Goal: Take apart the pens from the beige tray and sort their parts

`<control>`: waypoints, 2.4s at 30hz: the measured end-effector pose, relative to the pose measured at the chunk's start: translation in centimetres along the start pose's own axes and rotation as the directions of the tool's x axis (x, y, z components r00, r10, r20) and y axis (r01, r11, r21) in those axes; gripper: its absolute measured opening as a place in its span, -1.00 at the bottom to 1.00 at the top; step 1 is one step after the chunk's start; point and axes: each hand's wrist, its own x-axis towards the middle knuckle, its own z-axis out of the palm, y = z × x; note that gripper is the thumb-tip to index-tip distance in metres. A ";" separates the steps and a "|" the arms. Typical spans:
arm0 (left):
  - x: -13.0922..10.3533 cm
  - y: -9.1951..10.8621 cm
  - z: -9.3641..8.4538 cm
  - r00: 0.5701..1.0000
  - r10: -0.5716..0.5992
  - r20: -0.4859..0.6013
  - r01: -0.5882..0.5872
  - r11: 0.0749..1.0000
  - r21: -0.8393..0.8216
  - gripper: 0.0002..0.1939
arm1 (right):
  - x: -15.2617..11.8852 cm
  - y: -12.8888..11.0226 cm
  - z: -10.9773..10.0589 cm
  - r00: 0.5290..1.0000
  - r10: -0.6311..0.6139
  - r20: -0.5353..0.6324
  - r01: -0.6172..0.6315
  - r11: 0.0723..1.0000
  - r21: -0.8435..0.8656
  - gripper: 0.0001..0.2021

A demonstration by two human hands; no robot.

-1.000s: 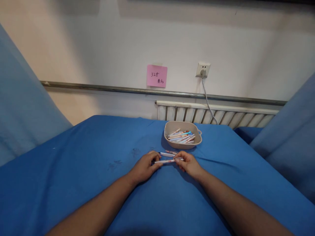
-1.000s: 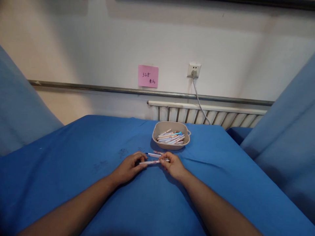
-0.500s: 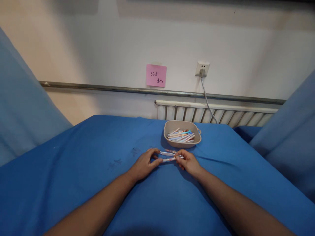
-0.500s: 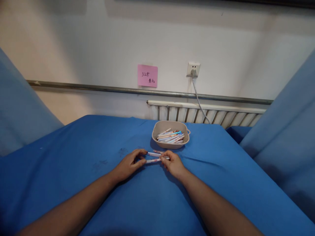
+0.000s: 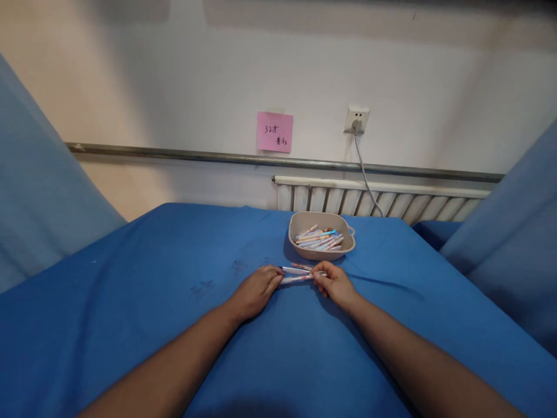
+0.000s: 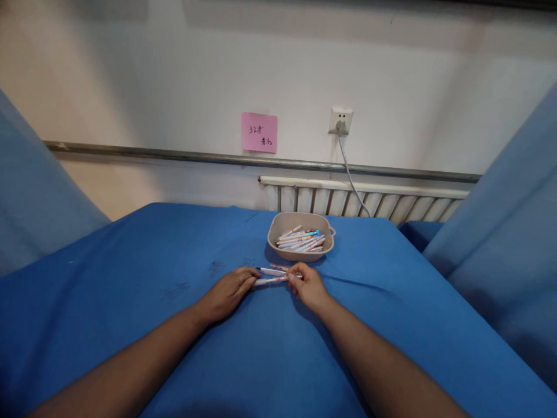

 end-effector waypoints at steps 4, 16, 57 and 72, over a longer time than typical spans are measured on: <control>0.1 -0.1 -0.2 1.000 -0.012 -0.010 0.013 1.000 0.027 -0.75 | 0.4 0.0 -0.8 0.998 -0.008 -0.062 0.005 0.998 -0.063 -0.71; 0.1 -1.3 0.0 0.998 -0.026 -0.057 0.034 0.988 0.148 -0.88 | 1.1 0.4 -3.5 0.950 -0.096 -0.298 0.010 0.960 -0.279 -0.82; 0.0 0.2 0.7 0.996 0.094 -0.005 -0.091 0.974 0.206 -0.85 | 0.8 -0.7 -3.1 0.982 0.019 0.185 0.034 0.960 -0.277 -0.89; 1.0 0.1 1.3 0.996 -0.005 -0.089 0.036 0.935 0.352 -0.90 | -0.9 -1.9 -0.9 0.912 -0.301 0.279 0.398 0.482 -0.780 -0.88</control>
